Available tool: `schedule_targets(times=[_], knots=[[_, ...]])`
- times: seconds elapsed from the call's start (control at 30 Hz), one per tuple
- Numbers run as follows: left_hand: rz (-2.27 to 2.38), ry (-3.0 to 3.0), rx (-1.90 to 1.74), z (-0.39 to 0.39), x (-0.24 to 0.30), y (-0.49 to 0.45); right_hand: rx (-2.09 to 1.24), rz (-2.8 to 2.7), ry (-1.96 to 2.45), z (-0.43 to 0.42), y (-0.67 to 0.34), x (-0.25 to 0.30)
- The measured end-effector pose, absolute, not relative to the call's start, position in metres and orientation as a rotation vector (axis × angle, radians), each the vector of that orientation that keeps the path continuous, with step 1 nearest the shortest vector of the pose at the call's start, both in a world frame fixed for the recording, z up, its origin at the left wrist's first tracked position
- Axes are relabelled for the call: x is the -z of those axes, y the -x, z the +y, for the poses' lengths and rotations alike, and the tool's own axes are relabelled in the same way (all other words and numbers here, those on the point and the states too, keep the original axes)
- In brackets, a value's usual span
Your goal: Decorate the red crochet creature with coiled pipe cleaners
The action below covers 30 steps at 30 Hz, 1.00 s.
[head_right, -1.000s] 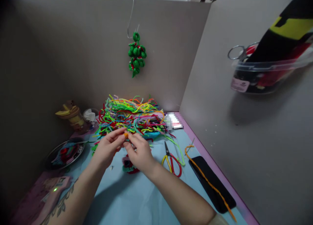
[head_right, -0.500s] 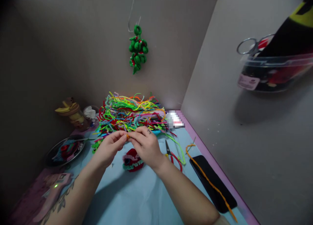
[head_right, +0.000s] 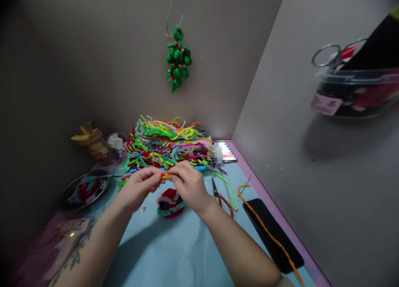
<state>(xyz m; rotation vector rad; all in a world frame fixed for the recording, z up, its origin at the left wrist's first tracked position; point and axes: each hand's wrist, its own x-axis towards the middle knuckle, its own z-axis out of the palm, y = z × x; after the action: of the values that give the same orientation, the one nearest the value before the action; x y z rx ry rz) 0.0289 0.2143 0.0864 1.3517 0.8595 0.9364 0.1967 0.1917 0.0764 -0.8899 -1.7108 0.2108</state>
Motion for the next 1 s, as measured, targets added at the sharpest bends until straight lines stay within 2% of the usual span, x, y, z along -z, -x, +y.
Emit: schedule_targets(times=[0.3,0.43,0.5,0.73,1.0], knots=[[0.885,-1.378,-0.898,0.215,-0.087,-0.031,-0.252,-1.678,0.892,0.19,-0.195,-0.078],[0.852,-1.392,-0.902,0.216,-0.084,-0.032,-0.384,-1.635,0.909,0.192,-0.193,-0.077],[0.829,-1.384,-0.918,0.215,-0.084,-0.032,-0.547,-1.548,0.911,0.193,-0.191,-0.074],[0.706,-1.438,-0.989,0.213,-0.084,-0.031,-1.485,-1.014,0.738,0.193,-0.179,-0.063],[0.829,-1.72,-1.172,0.208,-0.082,-0.034,-1.861,-0.72,0.528,0.191,-0.18,-0.072]])
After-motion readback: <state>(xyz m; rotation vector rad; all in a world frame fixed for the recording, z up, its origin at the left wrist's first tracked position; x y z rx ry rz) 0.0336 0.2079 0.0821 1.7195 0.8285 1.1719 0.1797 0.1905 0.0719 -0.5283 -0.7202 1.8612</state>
